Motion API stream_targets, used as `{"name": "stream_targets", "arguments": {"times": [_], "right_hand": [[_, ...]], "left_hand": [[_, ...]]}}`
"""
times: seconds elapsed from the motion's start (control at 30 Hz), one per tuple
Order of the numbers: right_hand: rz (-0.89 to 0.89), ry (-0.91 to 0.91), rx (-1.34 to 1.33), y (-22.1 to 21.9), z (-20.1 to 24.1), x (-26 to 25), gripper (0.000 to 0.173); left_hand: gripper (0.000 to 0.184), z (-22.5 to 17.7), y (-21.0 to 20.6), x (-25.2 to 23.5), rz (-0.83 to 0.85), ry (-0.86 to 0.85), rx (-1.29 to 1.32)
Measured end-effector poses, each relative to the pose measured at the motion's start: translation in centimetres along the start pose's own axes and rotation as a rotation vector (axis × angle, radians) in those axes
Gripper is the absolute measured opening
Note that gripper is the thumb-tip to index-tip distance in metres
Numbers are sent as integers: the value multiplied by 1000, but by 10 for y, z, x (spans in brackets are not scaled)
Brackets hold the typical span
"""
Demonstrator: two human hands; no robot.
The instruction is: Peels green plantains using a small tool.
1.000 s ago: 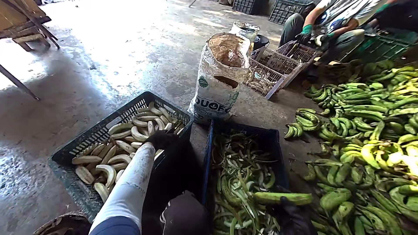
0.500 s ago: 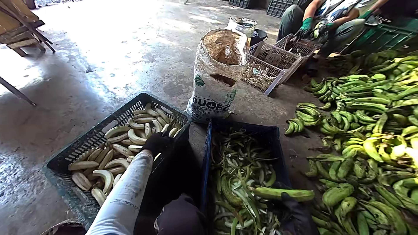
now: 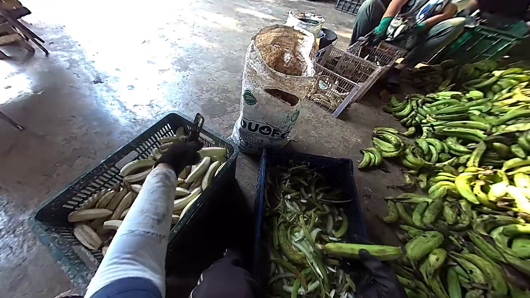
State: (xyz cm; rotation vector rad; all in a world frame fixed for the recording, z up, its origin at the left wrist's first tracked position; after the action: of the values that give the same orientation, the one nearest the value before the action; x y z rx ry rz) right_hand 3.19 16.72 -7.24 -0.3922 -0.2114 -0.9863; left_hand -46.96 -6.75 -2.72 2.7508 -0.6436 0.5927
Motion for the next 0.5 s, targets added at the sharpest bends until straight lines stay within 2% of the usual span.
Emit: {"name": "stream_targets", "arguments": {"times": [0.03,0.1,0.23,0.37,0.43,0.5], "right_hand": [[9,6,5,-1,1,0,29],[6,13,-2,-4,2,-1,31],[-26,-5,63,-6,-3,-6,32],[-67,-35,103,-8,-8,-8,33],[-95,-31,106,-7,-9,-9,33],[-135,-28,112,-6,-8,-9,30]], "left_hand": [[41,5,2,-14,-103,2,-62],[42,15,0,-30,-205,-11,-38],[40,37,-13,-46,-285,-56,98],[45,43,-21,-63,-370,-92,49],[46,42,-26,-69,-334,-66,-57],[48,47,-31,-75,-197,-9,-158]]}}
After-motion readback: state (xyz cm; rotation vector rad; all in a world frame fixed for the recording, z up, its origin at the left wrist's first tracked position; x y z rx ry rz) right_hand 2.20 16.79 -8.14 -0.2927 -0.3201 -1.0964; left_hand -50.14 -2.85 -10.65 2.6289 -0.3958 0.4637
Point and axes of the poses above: each hand's wrist, its own x-axis away from the middle knuckle, its own y-axis out of the back of the hand, z = x × y, the point moved 3 cm from there along -x, towards the middle knuckle, and after that the axes turned 8 degrees about x, right-handed, at the moved point
